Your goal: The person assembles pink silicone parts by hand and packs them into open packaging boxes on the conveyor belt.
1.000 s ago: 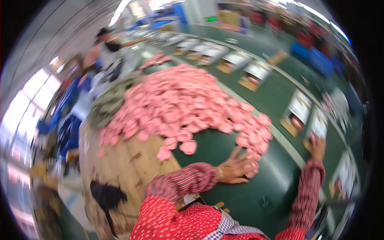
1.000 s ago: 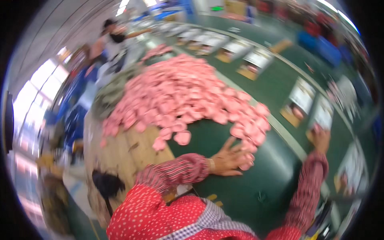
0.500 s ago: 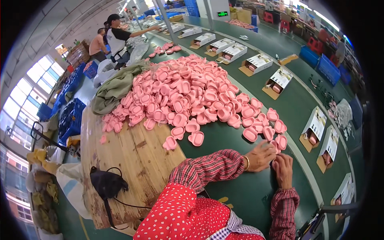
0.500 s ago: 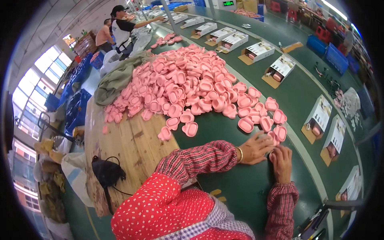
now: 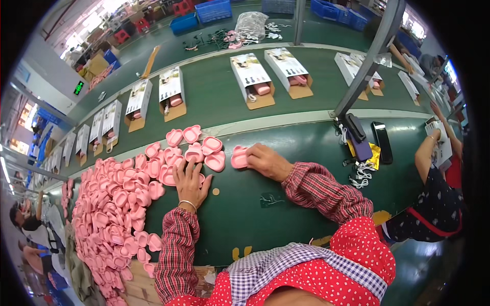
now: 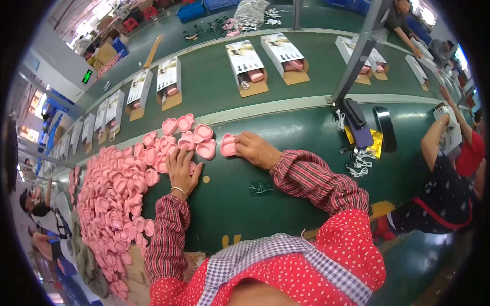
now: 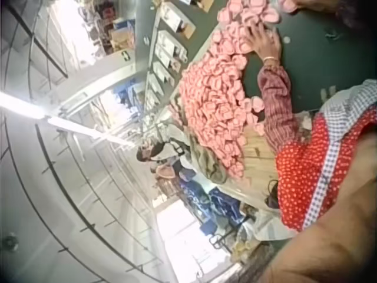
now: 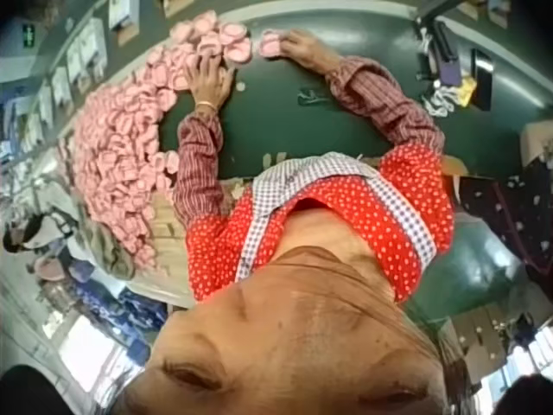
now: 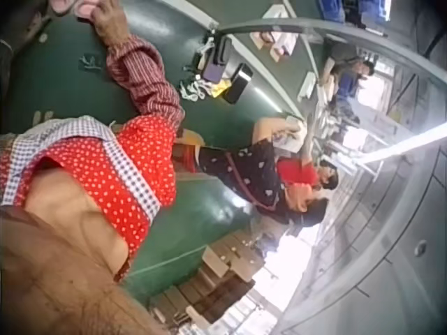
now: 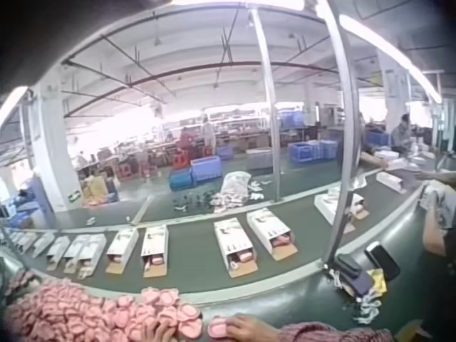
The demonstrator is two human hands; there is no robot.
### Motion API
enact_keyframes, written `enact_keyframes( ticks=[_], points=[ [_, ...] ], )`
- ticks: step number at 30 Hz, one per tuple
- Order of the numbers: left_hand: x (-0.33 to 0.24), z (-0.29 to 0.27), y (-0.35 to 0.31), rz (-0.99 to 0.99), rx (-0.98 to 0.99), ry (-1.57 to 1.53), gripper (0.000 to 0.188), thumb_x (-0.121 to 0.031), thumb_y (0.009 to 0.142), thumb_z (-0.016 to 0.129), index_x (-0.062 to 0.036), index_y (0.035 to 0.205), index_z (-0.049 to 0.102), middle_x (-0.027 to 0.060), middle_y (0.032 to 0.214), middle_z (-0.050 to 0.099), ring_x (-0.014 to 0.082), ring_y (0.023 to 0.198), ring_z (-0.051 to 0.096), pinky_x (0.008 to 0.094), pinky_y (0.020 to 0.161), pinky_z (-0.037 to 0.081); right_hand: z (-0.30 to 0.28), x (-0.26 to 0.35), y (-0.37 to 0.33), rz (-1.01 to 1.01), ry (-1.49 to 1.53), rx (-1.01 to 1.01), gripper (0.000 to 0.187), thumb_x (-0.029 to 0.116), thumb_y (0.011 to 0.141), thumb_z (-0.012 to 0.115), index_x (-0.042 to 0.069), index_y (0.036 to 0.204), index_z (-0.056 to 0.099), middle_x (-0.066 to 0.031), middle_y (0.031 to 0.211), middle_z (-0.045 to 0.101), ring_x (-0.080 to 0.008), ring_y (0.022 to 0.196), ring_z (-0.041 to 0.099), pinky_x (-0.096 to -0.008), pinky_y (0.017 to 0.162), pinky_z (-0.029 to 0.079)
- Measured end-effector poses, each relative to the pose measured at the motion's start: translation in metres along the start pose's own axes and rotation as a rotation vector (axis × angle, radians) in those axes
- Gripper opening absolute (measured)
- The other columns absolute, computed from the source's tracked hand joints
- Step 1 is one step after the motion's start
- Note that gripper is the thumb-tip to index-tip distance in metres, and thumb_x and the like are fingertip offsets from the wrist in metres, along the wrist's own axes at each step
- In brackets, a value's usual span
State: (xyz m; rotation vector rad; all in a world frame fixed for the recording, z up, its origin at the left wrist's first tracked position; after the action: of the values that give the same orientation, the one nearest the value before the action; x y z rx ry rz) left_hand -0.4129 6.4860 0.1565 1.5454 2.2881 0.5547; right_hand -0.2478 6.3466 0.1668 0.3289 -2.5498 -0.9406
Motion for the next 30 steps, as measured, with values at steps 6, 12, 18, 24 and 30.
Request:
enact_keyframes(
  ticks=[6, 12, 18, 24, 30],
  points=[
    [0.002, 0.003, -0.005, -0.017, -0.007, -0.009, 0.042, -0.031, 0.081, 0.07, -0.0075, 0.115, 0.061, 0.0088, 0.132, 0.052, 0.0339, 0.131, 0.038, 0.055, 0.113, 0.019, -0.052, -0.132, 0.006, 0.452, -0.278, -0.191, 0.017, 0.016, 0.084, 0.06, 0.005, 0.098, 0.064, -0.0128, 0.106, 0.06, -0.0337, 0.1, 0.059, -0.0429, 0.08, 0.051],
    [0.01, 0.006, -0.01, -0.038, -0.005, -0.02, 0.04, -0.03, 0.082, 0.07, -0.0083, 0.114, 0.062, 0.0079, 0.132, 0.051, 0.0329, 0.131, 0.038, 0.0545, 0.113, 0.019, -0.062, -0.241, 0.018, 0.691, -0.531, -0.058, 0.015, 0.019, 0.084, 0.065, 0.004, 0.089, 0.065, -0.0133, 0.103, 0.058, -0.0329, 0.097, 0.061, -0.0463, 0.075, 0.051],
    [0.023, 0.002, -0.01, -0.038, -0.003, 0.001, 0.041, -0.031, 0.081, 0.07, -0.0066, 0.113, 0.063, 0.0082, 0.132, 0.051, 0.0328, 0.13, 0.038, 0.0533, 0.113, 0.02, 0.005, -0.118, 0.071, 0.196, -0.011, -0.086, 0.022, 0.011, 0.081, 0.066, 0.005, 0.102, 0.062, -0.0141, 0.104, 0.055, -0.034, 0.097, 0.06, -0.0412, 0.084, 0.05],
    [0.022, 0.01, -0.011, -0.042, -0.014, -0.022, 0.04, -0.032, 0.082, 0.069, -0.0073, 0.113, 0.063, 0.0077, 0.132, 0.052, 0.0328, 0.129, 0.039, 0.0532, 0.113, 0.02, 0.097, -0.032, 0.07, -0.037, 0.043, 0.11, 0.016, 0.016, 0.086, 0.063, 0.007, 0.097, 0.056, -0.0106, 0.106, 0.056, -0.03, 0.087, 0.063, -0.0386, 0.069, 0.054],
    [0.038, -0.004, -0.021, -0.065, -0.015, 0.0, 0.04, -0.032, 0.082, 0.068, -0.008, 0.114, 0.062, 0.0076, 0.13, 0.053, 0.0331, 0.128, 0.04, 0.0541, 0.112, 0.021, 0.072, -0.074, 0.122, 0.206, -0.131, 0.039, 0.013, 0.017, 0.086, 0.06, 0.007, 0.093, 0.057, -0.0133, 0.111, 0.059, -0.0351, 0.086, 0.065, -0.0455, 0.063, 0.054]
  ],
)
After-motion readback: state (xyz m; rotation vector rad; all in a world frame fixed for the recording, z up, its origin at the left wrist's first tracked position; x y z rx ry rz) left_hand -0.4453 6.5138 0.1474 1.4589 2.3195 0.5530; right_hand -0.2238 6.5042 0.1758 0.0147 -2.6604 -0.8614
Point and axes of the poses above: each hand's wrist, its own y-axis towards the middle knuckle, its own z-axis out of the palm, x = y × z, the point moved 9 cm from there along y, towards the middle knuckle
